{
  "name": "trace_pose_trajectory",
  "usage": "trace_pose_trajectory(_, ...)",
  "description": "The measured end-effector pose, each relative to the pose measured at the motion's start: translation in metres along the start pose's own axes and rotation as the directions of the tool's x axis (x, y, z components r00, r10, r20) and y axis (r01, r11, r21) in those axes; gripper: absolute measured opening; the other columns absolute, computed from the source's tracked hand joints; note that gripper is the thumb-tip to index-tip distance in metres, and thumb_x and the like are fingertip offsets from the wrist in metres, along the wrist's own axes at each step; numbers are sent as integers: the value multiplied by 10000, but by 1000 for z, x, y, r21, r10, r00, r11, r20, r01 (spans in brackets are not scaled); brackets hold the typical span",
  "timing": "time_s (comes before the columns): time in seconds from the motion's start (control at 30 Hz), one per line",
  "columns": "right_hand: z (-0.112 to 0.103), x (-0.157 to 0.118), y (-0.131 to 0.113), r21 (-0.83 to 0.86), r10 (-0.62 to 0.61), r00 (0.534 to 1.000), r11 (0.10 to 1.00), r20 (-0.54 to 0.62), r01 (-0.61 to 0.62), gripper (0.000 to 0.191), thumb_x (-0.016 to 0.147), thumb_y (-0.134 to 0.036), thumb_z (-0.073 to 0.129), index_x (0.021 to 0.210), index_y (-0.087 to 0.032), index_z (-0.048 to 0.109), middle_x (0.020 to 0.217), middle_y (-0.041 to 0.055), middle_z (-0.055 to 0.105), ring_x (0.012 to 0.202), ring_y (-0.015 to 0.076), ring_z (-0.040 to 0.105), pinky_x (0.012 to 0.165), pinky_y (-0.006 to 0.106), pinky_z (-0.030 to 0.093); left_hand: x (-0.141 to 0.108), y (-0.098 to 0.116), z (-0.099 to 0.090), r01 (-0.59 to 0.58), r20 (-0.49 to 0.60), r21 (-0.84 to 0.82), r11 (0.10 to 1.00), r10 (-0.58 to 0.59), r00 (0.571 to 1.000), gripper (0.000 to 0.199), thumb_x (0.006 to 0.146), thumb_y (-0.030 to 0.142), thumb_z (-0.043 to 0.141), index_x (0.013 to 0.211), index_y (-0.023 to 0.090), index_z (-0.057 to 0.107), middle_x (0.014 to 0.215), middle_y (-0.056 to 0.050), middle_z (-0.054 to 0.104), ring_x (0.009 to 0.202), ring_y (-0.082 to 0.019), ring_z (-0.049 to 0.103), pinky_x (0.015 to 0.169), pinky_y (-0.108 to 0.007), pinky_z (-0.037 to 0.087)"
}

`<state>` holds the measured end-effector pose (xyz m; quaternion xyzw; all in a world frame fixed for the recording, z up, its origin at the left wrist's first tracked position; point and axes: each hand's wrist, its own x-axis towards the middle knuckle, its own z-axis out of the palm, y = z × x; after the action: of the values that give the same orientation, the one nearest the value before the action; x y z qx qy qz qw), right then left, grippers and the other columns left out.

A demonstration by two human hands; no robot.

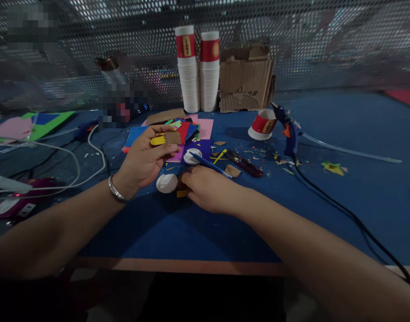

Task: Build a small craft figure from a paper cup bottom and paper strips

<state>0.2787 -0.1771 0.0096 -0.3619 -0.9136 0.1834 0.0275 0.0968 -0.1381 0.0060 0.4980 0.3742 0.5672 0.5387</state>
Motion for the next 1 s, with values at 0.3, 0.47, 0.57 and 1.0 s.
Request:
trace_pose_trajectory(0.3,-1,0,-4,-26,-9,1000,1000,15,9,299,930,-96,575,1199,-77,705,1162,186,701,1122,285,649,1023,396,482,-1,2,1,1,7,-6,1000,-1,1000,432,665,72,805,1037,218,640,904,18,674,754,-117,637,721,-260,534)
trace_pose_trajectory(0.47,1,-2,-5,-70,-41,999,997,-5,41,230,925,-102,581,1112,-86,713,1136,188,686,1093,292,620,995,410,473,0,2,2,16,8,5,1000,-16,1000,432,665,68,802,1037,206,634,868,25,670,746,-112,636,729,-250,530)
trace_pose_trajectory(0.57,0,-6,-9,-11,-33,999,999,34,33,210,936,-101,563,1079,-120,715,1092,155,677,1058,270,619,962,387,470,0,2,1,7,11,23,1000,-7,1000,430,675,63,794,1046,210,634,877,26,671,750,-113,643,720,-247,528)
trace_pose_trajectory(1.0,8,-45,-30,172,-124,992,978,27,118,105,931,-94,624,978,-144,703,1000,97,684,944,230,610,863,368,481,-2,1,0,5,53,53,999,-8,999,446,688,56,785,1081,201,632,971,-3,677,823,-117,662,746,-245,570)
